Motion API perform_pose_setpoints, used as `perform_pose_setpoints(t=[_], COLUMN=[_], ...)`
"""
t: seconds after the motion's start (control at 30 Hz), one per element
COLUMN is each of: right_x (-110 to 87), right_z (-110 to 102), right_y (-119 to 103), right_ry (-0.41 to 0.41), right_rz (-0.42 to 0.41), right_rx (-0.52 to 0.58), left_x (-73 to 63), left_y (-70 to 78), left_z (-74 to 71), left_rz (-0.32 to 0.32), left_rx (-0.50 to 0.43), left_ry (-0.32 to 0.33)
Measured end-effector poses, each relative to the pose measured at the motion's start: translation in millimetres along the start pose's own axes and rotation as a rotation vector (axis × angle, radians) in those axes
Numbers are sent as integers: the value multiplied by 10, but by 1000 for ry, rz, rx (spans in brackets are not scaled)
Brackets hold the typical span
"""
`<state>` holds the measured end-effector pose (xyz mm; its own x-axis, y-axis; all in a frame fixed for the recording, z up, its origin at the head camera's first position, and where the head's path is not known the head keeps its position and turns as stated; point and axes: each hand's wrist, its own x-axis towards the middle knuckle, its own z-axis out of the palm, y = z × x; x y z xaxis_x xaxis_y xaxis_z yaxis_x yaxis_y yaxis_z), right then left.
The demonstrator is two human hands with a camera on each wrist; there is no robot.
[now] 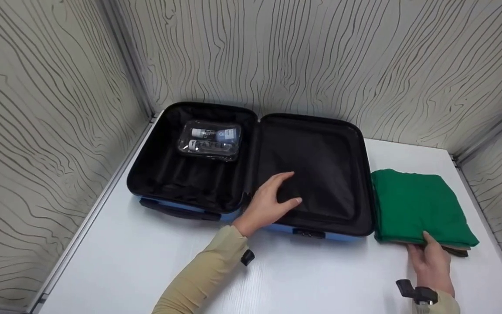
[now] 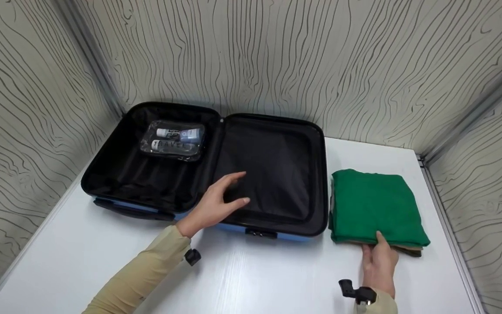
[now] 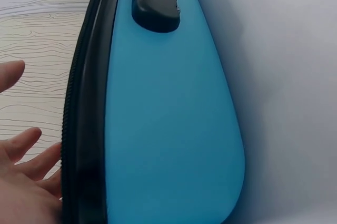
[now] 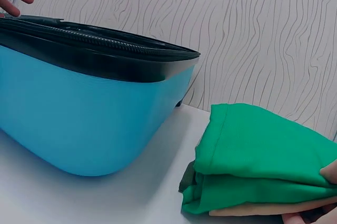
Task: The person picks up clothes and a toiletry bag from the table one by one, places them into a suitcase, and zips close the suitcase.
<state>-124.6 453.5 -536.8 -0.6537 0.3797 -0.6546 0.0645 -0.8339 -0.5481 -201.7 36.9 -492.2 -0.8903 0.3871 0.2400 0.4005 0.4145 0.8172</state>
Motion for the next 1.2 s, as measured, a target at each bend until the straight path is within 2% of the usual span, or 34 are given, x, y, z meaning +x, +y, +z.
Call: perform_pose_setpoints(t=[0.2, 0.33, 0.5, 0.67, 0.83, 1.03, 1.2], right_x=[-23, -49, -78, -98, -126, -106, -88], right_z=[-51, -91, -131, -159, -188, -195, -187], right_y=[18, -3, -84, -174, -246, -333, -413], right_ry=[11, 77, 175, 213, 217, 209, 218], right_rz=[-6, -44, -148, -223, -218, -225, -236], right_rx=[-13, -112, -203, -346, -461, -416, -363], left_x=[-1, 6, 14, 27, 62, 111, 172], left_y=[3, 38, 96, 144, 189, 237, 300], left_z=[56, 97, 163, 229, 308, 394, 492], left_rz=[4, 10, -12, -8, 5, 0, -33], left_rx=[11, 4, -17, -34, -33, -32, -112], left_ry=[-9, -25, -52, -69, -88, -118, -137])
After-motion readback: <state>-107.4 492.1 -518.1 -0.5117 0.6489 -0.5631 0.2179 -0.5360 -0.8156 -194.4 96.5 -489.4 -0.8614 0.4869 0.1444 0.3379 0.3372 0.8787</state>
